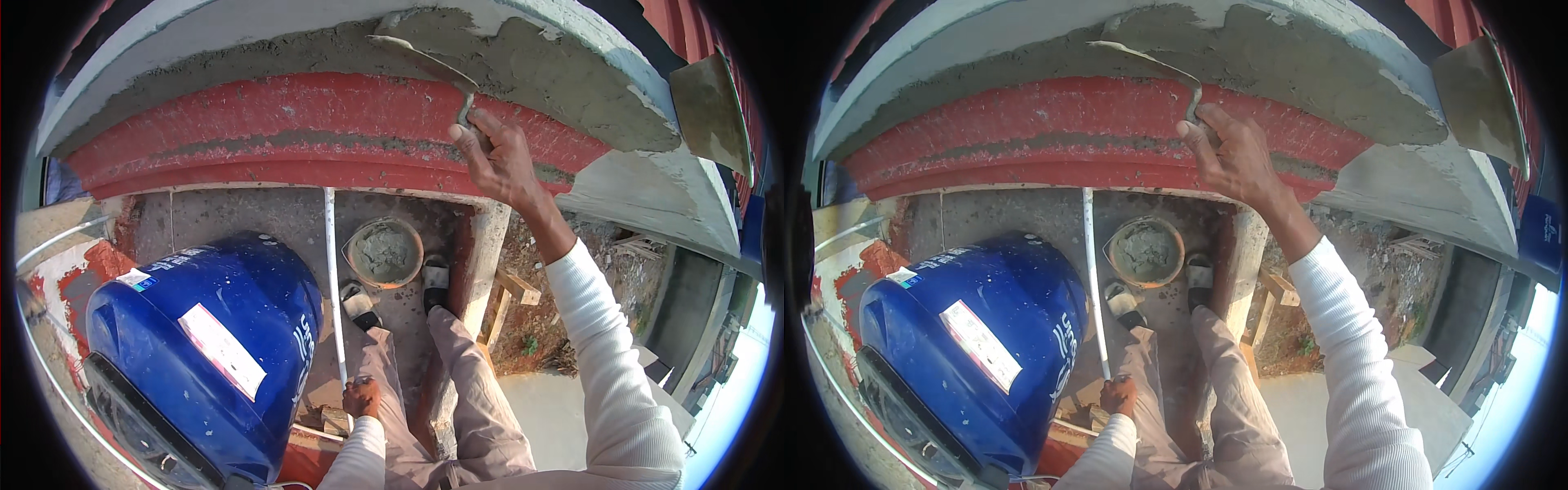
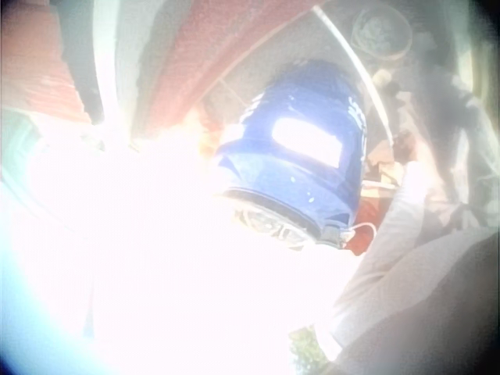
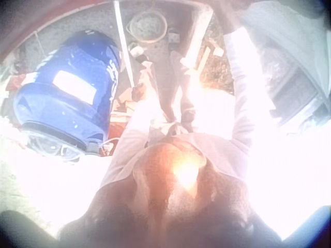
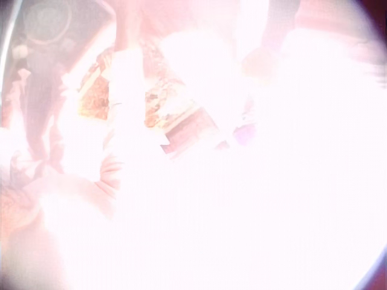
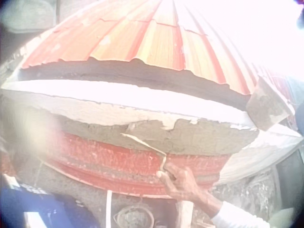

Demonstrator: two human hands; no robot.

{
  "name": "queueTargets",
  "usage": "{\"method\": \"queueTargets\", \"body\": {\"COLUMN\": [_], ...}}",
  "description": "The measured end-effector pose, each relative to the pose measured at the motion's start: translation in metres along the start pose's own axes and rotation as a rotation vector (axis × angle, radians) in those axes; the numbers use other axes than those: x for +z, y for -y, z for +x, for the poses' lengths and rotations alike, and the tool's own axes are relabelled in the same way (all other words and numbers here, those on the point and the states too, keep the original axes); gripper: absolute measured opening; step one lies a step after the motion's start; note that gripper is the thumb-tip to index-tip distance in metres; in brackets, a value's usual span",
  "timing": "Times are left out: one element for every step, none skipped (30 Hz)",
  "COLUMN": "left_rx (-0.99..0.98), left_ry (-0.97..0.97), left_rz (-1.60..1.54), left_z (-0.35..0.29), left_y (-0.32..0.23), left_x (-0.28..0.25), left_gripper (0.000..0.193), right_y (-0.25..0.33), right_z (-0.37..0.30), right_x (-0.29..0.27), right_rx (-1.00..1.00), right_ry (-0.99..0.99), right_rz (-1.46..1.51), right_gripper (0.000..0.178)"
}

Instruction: The person scoops cement from a bucket using a trowel and applies it onto a wall structure, smoothing it out with the trowel.

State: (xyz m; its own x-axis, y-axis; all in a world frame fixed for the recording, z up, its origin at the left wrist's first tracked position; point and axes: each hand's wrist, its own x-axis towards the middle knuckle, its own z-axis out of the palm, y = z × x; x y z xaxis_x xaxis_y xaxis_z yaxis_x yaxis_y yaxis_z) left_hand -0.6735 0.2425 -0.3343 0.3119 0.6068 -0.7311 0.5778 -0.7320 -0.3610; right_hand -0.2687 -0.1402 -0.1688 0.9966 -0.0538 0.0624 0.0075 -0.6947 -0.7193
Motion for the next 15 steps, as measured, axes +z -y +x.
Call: {"method": "queueTargets", "body": {"left_rx": [-0.011, -0.011, -0.014, -0.008, -0.008, -0.018, -0.025, -0.027, -0.032, -0.036, -0.038, -0.014, 0.01, 0.011, -0.005], "left_ry": [-0.023, -0.001, 0.02, 0.038, 0.028, 0.024, 0.022, 0.015, 0.007, -0.001, -0.01, -0.014, -0.018, -0.022, -0.009], "left_rz": [0.009, 0.015, 0.021, 0.058, 0.066, 0.074, 0.082, 0.093, 0.071, 0.048, 0.055, 0.097, 0.137, 0.143, 0.177], "left_z": [0.003, 0.0, -0.004, -0.009, -0.009, -0.01, -0.01, -0.009, -0.008, -0.007, -0.006, -0.006, -0.007, -0.008, -0.012], "left_y": [0.001, -0.002, -0.007, -0.012, -0.017, -0.017, -0.017, -0.017, -0.017, -0.017, -0.017, -0.02, -0.022, -0.024, -0.03], "left_x": [-0.003, -0.006, -0.01, -0.018, -0.02, -0.023, -0.025, -0.024, -0.024, -0.024, -0.024, -0.024, -0.024, -0.025, -0.028], "left_gripper": [0.058, 0.058, 0.058, 0.058, 0.058, 0.057, 0.056, 0.056, 0.055, 0.054, 0.054, 0.053, 0.052, 0.052, 0.053], "right_y": [0.001, 0.0, -0.004, -0.008, -0.014, -0.013, -0.015, -0.019, -0.024, -0.029, -0.035, -0.045, -0.053, -0.06, -0.067], "right_z": [0.01, 0.019, 0.028, 0.032, 0.031, 0.03, 0.027, 0.024, 0.022, 0.019, 0.018, 0.016, 0.014, 0.011, 0.008], "right_x": [0.022, 0.032, 0.039, 0.042, 0.041, 0.039, 0.037, 0.034, 0.03, 0.026, 0.021, 0.016, 0.011, 0.004, -0.004], "right_rx": [0.0, 0.005, -0.01, -0.023, -0.018, -0.005, 0.007, 0.015, 0.022, 0.029, 0.034, 0.025, 0.014, 0.018, 0.03], "right_ry": [-0.025, -0.036, -0.093, -0.149, -0.158, -0.163, -0.168, -0.174, -0.206, -0.238, -0.245, -0.247, -0.248, -0.253, -0.251], "right_rz": [0.035, 0.046, 0.053, 0.058, 0.066, 0.149, 0.229, 0.235, 0.279, 0.322, 0.329, 0.331, 0.332, 0.334, 0.348], "right_gripper": [0.033, 0.033, 0.033, 0.032, 0.032, 0.033, 0.034, 0.034, 0.034, 0.034, 0.034, 0.034, 0.034, 0.034, 0.035]}}
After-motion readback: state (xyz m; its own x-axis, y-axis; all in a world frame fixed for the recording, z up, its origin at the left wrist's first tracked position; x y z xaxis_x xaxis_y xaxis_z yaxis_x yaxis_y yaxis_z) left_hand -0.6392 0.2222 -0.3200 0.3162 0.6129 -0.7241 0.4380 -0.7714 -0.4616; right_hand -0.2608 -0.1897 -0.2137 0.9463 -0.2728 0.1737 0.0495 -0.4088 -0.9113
